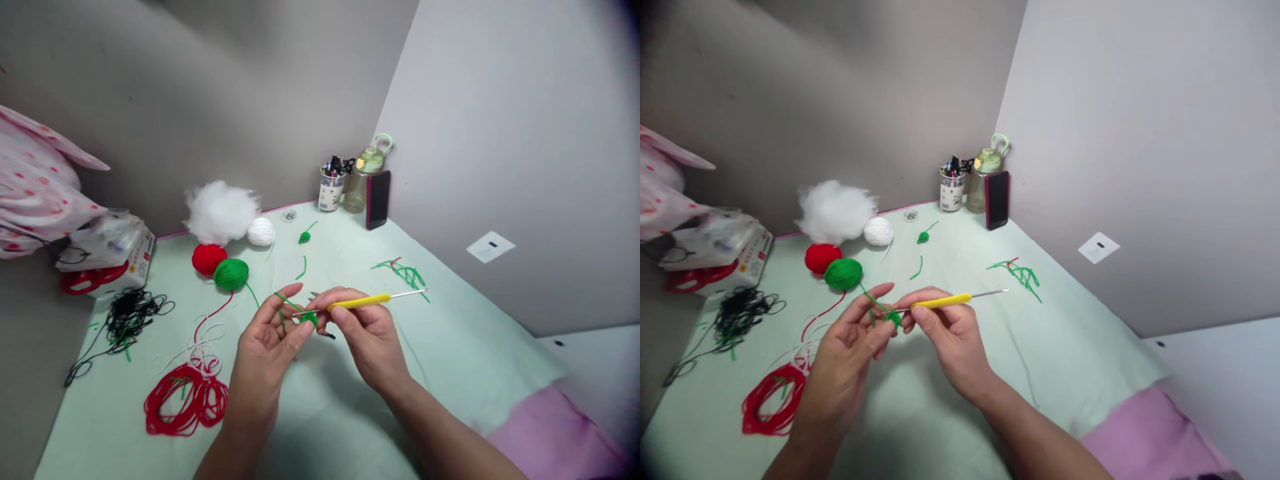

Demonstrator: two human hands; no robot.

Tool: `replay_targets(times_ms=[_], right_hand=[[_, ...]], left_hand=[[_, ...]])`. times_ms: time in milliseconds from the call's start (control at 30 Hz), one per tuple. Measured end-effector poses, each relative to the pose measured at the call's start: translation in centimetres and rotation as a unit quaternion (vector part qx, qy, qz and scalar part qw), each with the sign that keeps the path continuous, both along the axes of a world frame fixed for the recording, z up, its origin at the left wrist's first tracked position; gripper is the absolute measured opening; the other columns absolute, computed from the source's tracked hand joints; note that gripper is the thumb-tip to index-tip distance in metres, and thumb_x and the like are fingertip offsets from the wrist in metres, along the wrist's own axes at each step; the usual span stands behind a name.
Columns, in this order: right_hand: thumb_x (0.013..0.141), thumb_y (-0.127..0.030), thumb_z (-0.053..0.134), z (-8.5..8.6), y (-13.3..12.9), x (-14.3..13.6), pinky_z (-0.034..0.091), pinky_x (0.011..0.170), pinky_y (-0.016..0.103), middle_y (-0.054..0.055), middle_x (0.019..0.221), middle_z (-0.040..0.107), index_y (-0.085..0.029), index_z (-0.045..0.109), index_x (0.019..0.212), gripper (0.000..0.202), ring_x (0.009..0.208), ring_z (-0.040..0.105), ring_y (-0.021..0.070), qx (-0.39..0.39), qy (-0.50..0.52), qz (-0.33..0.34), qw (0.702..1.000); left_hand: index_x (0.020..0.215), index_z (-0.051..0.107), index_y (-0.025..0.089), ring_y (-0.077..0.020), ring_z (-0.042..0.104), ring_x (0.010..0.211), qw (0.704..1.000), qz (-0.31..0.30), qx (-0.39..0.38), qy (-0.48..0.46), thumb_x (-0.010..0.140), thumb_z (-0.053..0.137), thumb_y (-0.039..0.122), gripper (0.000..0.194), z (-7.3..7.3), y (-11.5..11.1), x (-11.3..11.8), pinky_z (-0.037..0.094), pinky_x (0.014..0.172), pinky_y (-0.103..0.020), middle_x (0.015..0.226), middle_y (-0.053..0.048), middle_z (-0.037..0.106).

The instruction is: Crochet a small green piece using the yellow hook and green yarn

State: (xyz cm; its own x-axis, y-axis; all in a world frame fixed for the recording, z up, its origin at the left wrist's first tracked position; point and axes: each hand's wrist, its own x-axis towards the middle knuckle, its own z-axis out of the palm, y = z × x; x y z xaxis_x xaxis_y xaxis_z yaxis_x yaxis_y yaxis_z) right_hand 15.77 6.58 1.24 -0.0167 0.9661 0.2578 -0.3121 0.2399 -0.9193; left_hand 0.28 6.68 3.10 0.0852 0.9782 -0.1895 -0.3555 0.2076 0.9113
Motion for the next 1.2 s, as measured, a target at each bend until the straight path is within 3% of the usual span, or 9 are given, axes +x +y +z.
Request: replay_targets(times_ms=[100, 200, 300, 433, 700, 833, 967, 1200], right_hand=[[0.102, -0.032, 0.068, -0.1, -0.1, -0.1, 0.058, 0.076, 0.028, 0.002, 0.097, 0.076, -0.028, 0.082, 0.103, 0.015, 0.076, 0.068, 0.012, -0.008, 0.009, -0.006, 1.0], [0.101, -0.034, 0.068, -0.1, -0.1, -0.3, 0.057, 0.076, 0.028, 0.003, 0.097, 0.078, -0.028, 0.082, 0.102, 0.015, 0.075, 0.068, 0.0121, -0.023, 0.027, -0.007, 0.999], [0.1, -0.036, 0.07, -0.1, 0.0, -0.4, 0.057, 0.076, 0.028, 0.003, 0.097, 0.078, -0.027, 0.082, 0.1, 0.015, 0.075, 0.067, 0.012, -0.042, 0.044, -0.011, 0.998], [0.098, -0.039, 0.072, -0.3, 0.1, -0.2, 0.058, 0.074, 0.031, 0.004, 0.098, 0.078, -0.025, 0.081, 0.099, 0.017, 0.078, 0.068, 0.0152, -0.069, 0.046, -0.006, 0.997], [0.095, -0.04, 0.075, -0.4, 0.4, -0.2, 0.058, 0.071, 0.03, 0.004, 0.094, 0.076, -0.026, 0.082, 0.098, 0.016, 0.077, 0.067, 0.0155, -0.074, 0.059, -0.007, 0.995], [0.093, -0.034, 0.078, -0.2, 0.3, -0.4, 0.057, 0.074, 0.028, 0.001, 0.089, 0.072, -0.029, 0.084, 0.098, 0.009, 0.077, 0.067, 0.0134, -0.056, 0.037, -0.022, 0.997], [0.084, -0.025, 0.085, 0.2, 0.2, -0.7, 0.056, 0.064, 0.027, -0.001, 0.088, 0.07, -0.028, 0.084, 0.091, 0.008, 0.067, 0.066, 0.0124, -0.073, 0.045, -0.015, 0.996], [0.077, -0.02, 0.085, 0.5, 0.2, -0.9, 0.051, 0.058, 0.025, -0.001, 0.075, 0.07, -0.025, 0.082, 0.079, 0.006, 0.064, 0.064, 0.0131, -0.086, 0.004, -0.078, 0.993]], left_hand=[[0.136, 0.068, 0.024, -0.0125, 0.069, 0.073, 1.0, 0.008, -0.004, 0.005, 0.079, 0.089, 0.03, 0.06, 0.1, -0.2, 0.1, 0.054, 0.066, -0.021, 0.081, 0.002, 0.071], [0.142, 0.063, 0.025, -0.0122, 0.071, 0.077, 1.0, 0.017, -0.006, -0.004, 0.079, 0.09, 0.027, 0.069, 0.3, -0.4, 0.3, 0.057, 0.08, -0.024, 0.079, 0.005, 0.07], [0.14, 0.064, 0.024, -0.0125, 0.071, 0.076, 1.0, 0.023, -0.004, -0.003, 0.078, 0.09, 0.028, 0.067, 0.4, -0.5, 0.5, 0.058, 0.081, -0.025, 0.077, 0.005, 0.069], [0.134, 0.067, 0.024, -0.0117, 0.068, 0.072, 1.0, 0.025, -0.001, 0.017, 0.079, 0.09, 0.027, 0.06, 0.1, -0.3, 0.4, 0.054, 0.062, -0.02, 0.081, 0.004, 0.068], [0.131, 0.067, 0.023, -0.0102, 0.068, 0.071, 1.0, 0.022, -0.006, -0.005, 0.081, 0.087, 0.026, 0.054, -0.4, 0.0, 0.4, 0.058, 0.076, -0.024, 0.084, 0.004, 0.067], [0.129, 0.067, 0.023, -0.0095, 0.067, 0.069, 1.0, 0.03, -0.007, -0.002, 0.079, 0.089, 0.024, 0.054, -0.4, 0.0, 0.5, 0.058, 0.074, -0.023, 0.083, 0.005, 0.067], [0.13, 0.066, 0.023, -0.0102, 0.067, 0.069, 1.0, 0.025, -0.001, -0.012, 0.08, 0.088, 0.024, 0.054, -0.6, -0.1, 0.6, 0.059, 0.074, -0.024, 0.08, 0.006, 0.065], [0.13, 0.067, 0.024, -0.0139, 0.07, 0.083, 0.999, 0.054, -0.004, -0.005, 0.078, 0.089, 0.025, 0.057, -1.0, -0.1, 0.7, 0.059, 0.079, -0.025, 0.088, 0.003, 0.067]])
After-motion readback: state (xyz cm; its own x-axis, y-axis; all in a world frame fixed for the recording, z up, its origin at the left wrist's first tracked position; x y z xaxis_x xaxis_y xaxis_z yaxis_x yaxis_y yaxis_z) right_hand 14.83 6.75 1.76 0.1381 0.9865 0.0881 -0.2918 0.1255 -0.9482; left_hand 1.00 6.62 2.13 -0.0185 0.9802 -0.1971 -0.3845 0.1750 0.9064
